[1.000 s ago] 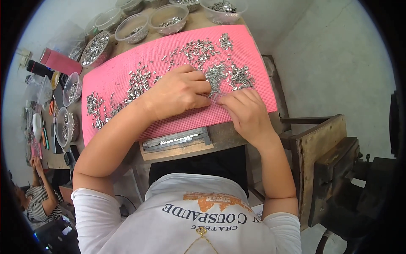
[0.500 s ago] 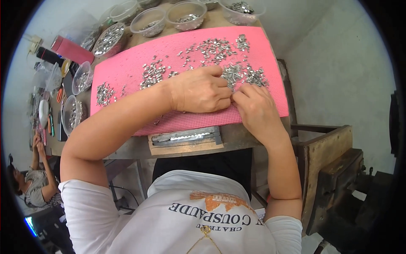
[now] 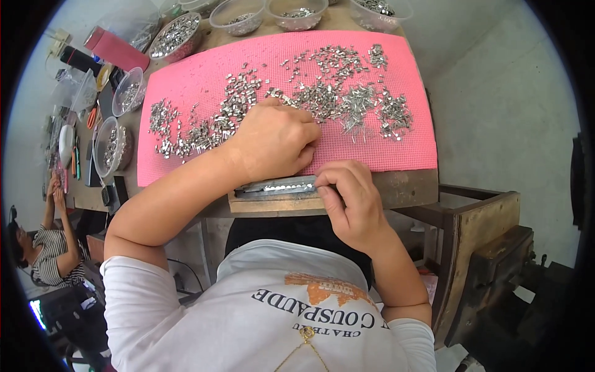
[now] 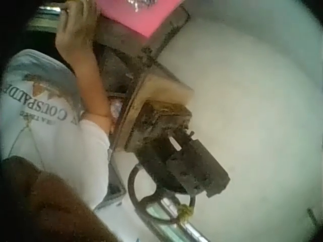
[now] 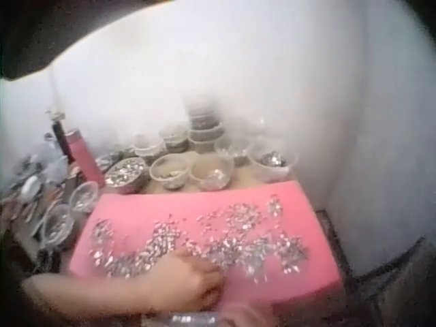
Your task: The person assembles small metal components by hand on a workbench, then trims them using pliers and a cutting tool.
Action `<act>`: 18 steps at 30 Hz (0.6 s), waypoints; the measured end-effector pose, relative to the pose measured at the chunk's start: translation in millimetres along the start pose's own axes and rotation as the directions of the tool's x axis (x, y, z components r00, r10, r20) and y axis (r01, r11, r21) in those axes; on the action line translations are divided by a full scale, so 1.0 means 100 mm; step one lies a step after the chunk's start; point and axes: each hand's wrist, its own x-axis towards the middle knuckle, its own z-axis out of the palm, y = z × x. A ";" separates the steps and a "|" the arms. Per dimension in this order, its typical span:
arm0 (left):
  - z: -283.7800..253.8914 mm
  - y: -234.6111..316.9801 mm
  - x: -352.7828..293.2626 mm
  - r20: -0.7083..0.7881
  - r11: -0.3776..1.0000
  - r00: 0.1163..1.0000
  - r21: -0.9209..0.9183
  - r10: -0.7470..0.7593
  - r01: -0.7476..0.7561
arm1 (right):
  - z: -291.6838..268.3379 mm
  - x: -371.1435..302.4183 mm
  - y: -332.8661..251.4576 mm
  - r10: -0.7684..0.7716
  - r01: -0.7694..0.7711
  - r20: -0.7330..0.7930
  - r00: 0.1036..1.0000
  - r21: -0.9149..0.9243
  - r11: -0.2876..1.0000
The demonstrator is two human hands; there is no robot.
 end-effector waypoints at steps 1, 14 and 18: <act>-0.01 0.02 0.00 -0.009 0.999 1.000 0.049 -0.024 0.024 | 0.03 0.00 0.02 -0.012 0.012 -0.003 1.000 0.002 1.000; -0.01 0.27 -0.49 -0.072 0.705 0.886 -0.636 -0.459 0.313 | 0.05 0.02 0.02 -0.023 0.023 0.008 1.000 -0.079 0.997; 0.02 0.39 -0.62 0.040 0.566 0.853 -0.732 -0.520 0.379 | 0.07 0.03 -0.01 -0.076 0.076 0.004 0.997 -0.167 0.983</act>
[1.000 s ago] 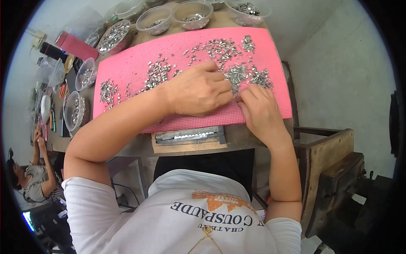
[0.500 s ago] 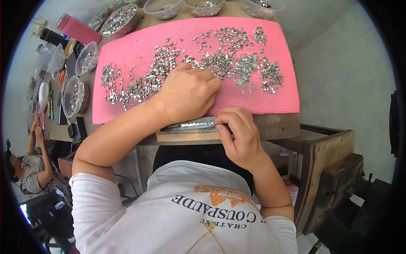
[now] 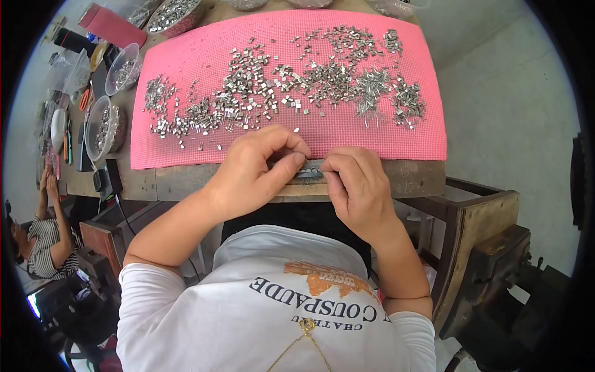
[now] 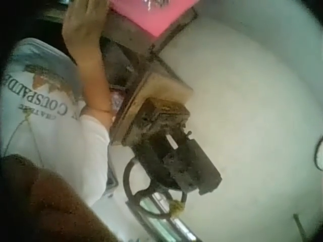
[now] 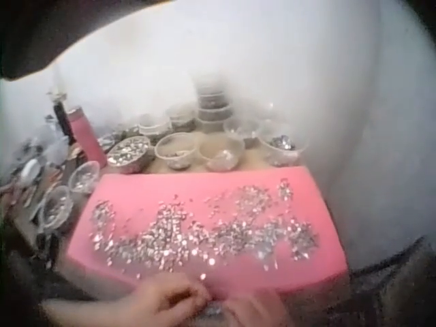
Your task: The person assembles small metal components by hand on a workbench, then trims them using pliers and a cutting tool.
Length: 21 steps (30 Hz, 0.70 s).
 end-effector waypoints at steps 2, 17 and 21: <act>0.02 0.01 -0.04 -0.022 1.000 0.999 0.000 0.028 -0.028 | 0.02 0.00 -0.01 -0.017 0.017 -0.008 1.000 -0.051 0.999; 0.19 -0.03 -0.03 -0.117 0.966 0.980 0.224 0.160 -0.131 | -0.17 -0.13 0.03 0.250 -0.247 0.028 0.968 0.300 0.921; 0.19 -0.04 -0.02 -0.119 0.930 0.966 0.320 0.229 -0.182 | -0.14 -0.16 0.06 0.258 -0.249 0.017 0.966 0.332 0.910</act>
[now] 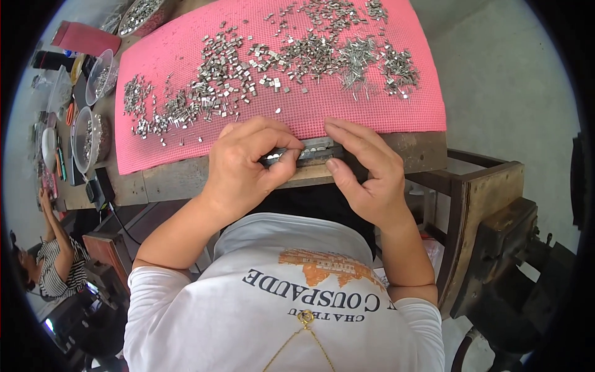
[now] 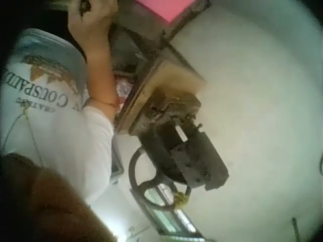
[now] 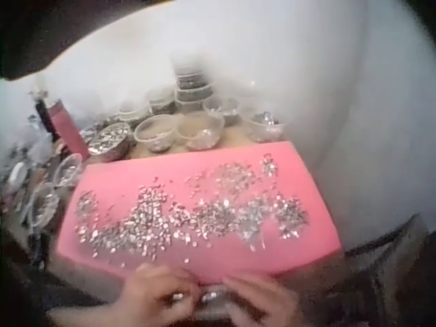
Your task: The person assembles small metal components by hand on a workbench, then trims them using pliers and a cutting tool.
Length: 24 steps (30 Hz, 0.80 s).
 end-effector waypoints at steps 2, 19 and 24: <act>0.00 0.01 0.00 -0.001 1.000 1.000 0.016 0.002 -0.002 | -0.01 -0.01 0.02 -0.024 0.024 -0.009 1.000 -0.023 0.999; -0.06 0.08 -0.13 0.064 0.836 0.927 0.414 0.369 -0.361 | 0.11 -0.02 -0.01 -0.037 0.039 -0.134 0.990 0.014 0.999; -0.22 0.00 -0.21 0.049 0.879 0.971 0.416 0.235 -0.234 | 0.11 0.03 0.06 -0.077 0.089 -0.129 0.989 0.090 0.992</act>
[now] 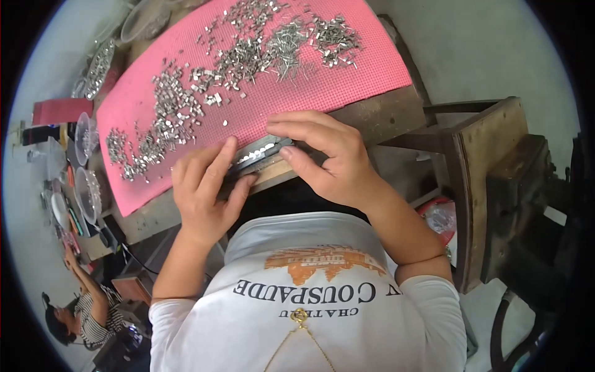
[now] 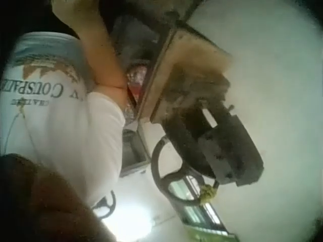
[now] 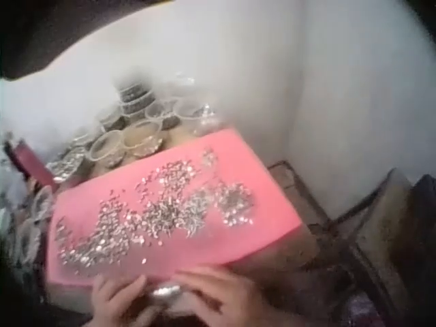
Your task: The person assembles small metal components by hand on a workbench, then trims them using pliers and a cutting tool.
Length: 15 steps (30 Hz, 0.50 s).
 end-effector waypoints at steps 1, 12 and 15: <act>0.05 -0.03 -0.02 -0.001 1.000 1.000 -0.001 0.024 -0.024 | -0.03 -0.01 0.00 0.035 -0.035 -0.006 0.999 0.049 0.998; -0.39 0.16 0.23 0.252 0.721 0.956 -0.633 -0.153 0.282 | -0.12 -0.29 -0.44 0.157 -0.158 -0.030 0.987 -0.025 0.987; -0.51 0.37 0.36 0.198 0.713 0.977 -0.695 0.072 0.088 | -0.43 -0.56 -0.81 0.366 -0.427 0.254 0.895 0.253 0.868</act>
